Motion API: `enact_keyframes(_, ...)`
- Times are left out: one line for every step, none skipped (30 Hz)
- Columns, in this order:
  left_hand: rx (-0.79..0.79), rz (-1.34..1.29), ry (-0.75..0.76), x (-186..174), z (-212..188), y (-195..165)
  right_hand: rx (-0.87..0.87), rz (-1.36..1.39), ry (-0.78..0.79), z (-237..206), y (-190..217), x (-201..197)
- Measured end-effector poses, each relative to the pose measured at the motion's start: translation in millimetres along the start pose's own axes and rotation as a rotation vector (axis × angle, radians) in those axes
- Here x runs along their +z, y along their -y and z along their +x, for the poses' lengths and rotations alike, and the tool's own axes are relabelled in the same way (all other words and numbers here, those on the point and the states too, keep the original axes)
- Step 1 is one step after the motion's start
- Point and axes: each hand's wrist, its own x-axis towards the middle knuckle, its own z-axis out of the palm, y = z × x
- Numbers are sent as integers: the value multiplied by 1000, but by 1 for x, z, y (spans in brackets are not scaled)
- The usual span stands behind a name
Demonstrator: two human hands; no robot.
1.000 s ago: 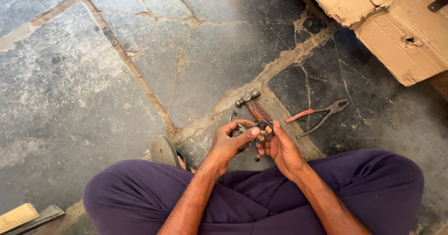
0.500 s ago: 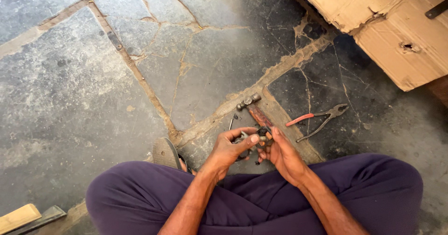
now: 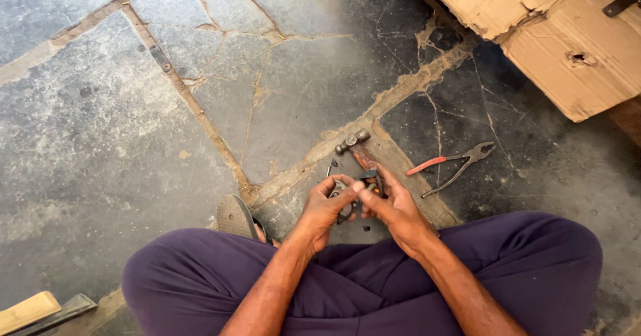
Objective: The person sits on the floor and uses a hammer and a metal punch to strike a small metal lock mechanism. They repeatedly hit the lock to separate its components, then inspect the separated parts.
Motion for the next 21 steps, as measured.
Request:
enact_keyframes(-40,-25,-5,0,1,0,-15,-52,-5,2,-1,-1)
enact_keyframes(-81,-51,-9,0,2,0,-29,-105,-11,3,-2,-1)
enact_keyframes(-123,-77,-14,0,3,0,-25,-66,-21,4,-3,-3)
enact_keyframes(-150,-89,-6,0,4,0,-21,-28,-31,6,-4,-5)
enact_keyframes(-175,-103,1,0,5,0,-17,9,-39,7,-5,-8)
enact_keyframes(-201,-118,8,0,6,1,-35,73,-51,8,-6,-11)
enact_keyframes(-198,-41,-38,0,7,2,-53,136,-64,9,-6,-14)
enact_keyframes(-196,36,-81,0,8,4,-71,199,-79,10,-6,-18)
enact_keyframes(-196,113,-124,0,9,7,-77,209,-67,10,-6,-21)
enact_keyframes(-189,146,-108,-1,10,10,-81,219,-52,11,-7,-24)
enact_keyframes(-181,180,-96,-1,12,14,-86,229,-34,12,-9,-26)
enact_keyframes(-171,213,-86,-2,12,18,-59,162,-32,13,-11,-26)
enact_keyframes(-160,243,-71,-3,13,22,-34,96,-30,14,-15,-25)
enact_keyframes(-148,276,-54,-3,13,25,-11,30,-29,15,-19,-24)
enact_keyframes(-139,308,-35,-3,13,28,-6,-17,-24,17,-23,-23)
enact_keyframes(-68,429,-65,-3,13,30,1,-65,-22,18,-28,-21)
enact_keyframes(5,551,-93,-3,13,31,7,-112,-22,20,-31,-21)
enact_keyframes(81,672,-120,-3,13,32,18,-135,-61,21,-33,-22)
enact_keyframes(71,719,-120,-3,12,32,31,-158,-98,23,-34,-22)
enact_keyframes(62,766,-122,-3,11,32,44,-181,-133,25,-35,-24)
enact_keyframes(54,814,-126,-3,9,32,48,-173,-133,26,-36,-26)
